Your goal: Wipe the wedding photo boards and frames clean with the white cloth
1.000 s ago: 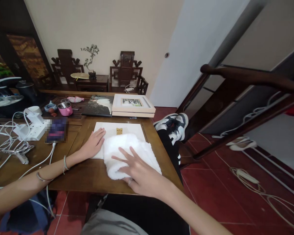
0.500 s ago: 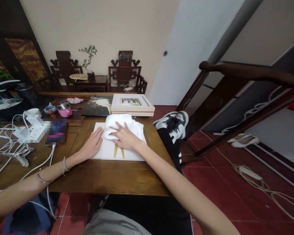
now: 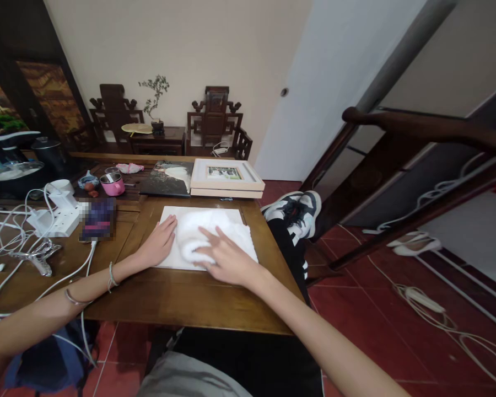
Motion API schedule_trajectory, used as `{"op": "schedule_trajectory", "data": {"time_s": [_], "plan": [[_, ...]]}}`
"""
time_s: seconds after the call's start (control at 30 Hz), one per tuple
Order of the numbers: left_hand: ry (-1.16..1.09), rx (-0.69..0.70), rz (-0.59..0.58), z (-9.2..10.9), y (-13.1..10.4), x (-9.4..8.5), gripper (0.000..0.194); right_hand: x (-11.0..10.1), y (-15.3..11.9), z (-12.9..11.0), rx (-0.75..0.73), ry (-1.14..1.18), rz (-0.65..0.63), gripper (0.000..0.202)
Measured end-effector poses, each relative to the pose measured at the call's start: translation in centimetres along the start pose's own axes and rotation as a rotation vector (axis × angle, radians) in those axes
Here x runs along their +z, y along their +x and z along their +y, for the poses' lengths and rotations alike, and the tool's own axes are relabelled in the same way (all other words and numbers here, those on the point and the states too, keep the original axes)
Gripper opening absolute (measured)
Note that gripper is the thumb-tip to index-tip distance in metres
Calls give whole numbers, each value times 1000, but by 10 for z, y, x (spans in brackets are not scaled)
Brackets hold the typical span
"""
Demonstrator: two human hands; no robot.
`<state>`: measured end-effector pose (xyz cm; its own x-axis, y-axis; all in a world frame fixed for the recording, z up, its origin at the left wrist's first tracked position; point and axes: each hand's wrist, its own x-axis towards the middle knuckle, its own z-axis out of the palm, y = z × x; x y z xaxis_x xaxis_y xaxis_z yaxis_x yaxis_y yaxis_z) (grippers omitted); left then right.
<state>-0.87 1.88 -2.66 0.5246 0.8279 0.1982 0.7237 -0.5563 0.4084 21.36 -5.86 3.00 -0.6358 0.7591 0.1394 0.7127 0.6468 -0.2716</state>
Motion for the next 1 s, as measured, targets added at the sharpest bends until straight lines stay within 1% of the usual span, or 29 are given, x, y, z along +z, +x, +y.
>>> {"op": "schedule_trajectory", "data": {"time_s": [0.07, 0.13, 0.2, 0.23, 0.27, 0.3, 0.37, 0.43, 0.47, 0.53, 0.6, 0.67, 0.73, 0.8, 0.87, 0.9, 1.0], "plan": [[-24, -9, 5, 0, 0, -1, 49, 2, 24, 16, 119, -48, 49, 32], [-95, -39, 33, 0, 1, -2, 50, 6, 48, 23, 246, -91, 75, 35], [-206, -92, 101, 0, 3, -6, 51, 10, 67, 18, 332, -123, 81, 35], [-268, -124, 144, 0, 3, -7, 51, 12, 72, 12, 338, -134, 79, 35], [-329, -154, 190, 0, 4, -9, 51, 14, 75, 4, 311, -141, 74, 34], [-383, -180, 235, 1, 5, -11, 51, 15, 74, -4, 250, -139, 60, 34], [-454, -214, 299, 2, 6, -15, 50, 15, 65, -21, 80, -103, 17, 34], [-467, -210, 336, 4, 5, -18, 51, 13, 45, -36, -77, -43, -30, 35], [-452, -188, 344, 6, 4, -19, 53, 11, 34, -42, -128, -14, -49, 36], [-394, -106, 351, 10, 2, -21, 55, 5, 8, -49, -175, 29, -75, 34], [-312, -22, 314, 14, -2, -20, 54, -1, -18, -51, -148, 55, -88, 29], [-220, 8, 199, 15, -4, -17, 53, -8, -39, -44, -44, 72, -88, 26], [-131, 5, 60, 13, -5, -11, 50, -12, -55, -31, 98, 92, -82, 26], [-72, 19, -18, 9, -3, -6, 47, -13, -62, -12, 226, 118, -64, 31], [-49, 49, -32, 4, 0, -3, 44, -13, -58, 8, 311, 148, -25, 35], [-45, 62, -30, 2, 3, -2, 44, -14, -51, 16, 328, 166, -1, 37], [-36, 93, -33, -3, 8, -3, 44, -16, -16, 31, 319, 225, 70, 39]]}}
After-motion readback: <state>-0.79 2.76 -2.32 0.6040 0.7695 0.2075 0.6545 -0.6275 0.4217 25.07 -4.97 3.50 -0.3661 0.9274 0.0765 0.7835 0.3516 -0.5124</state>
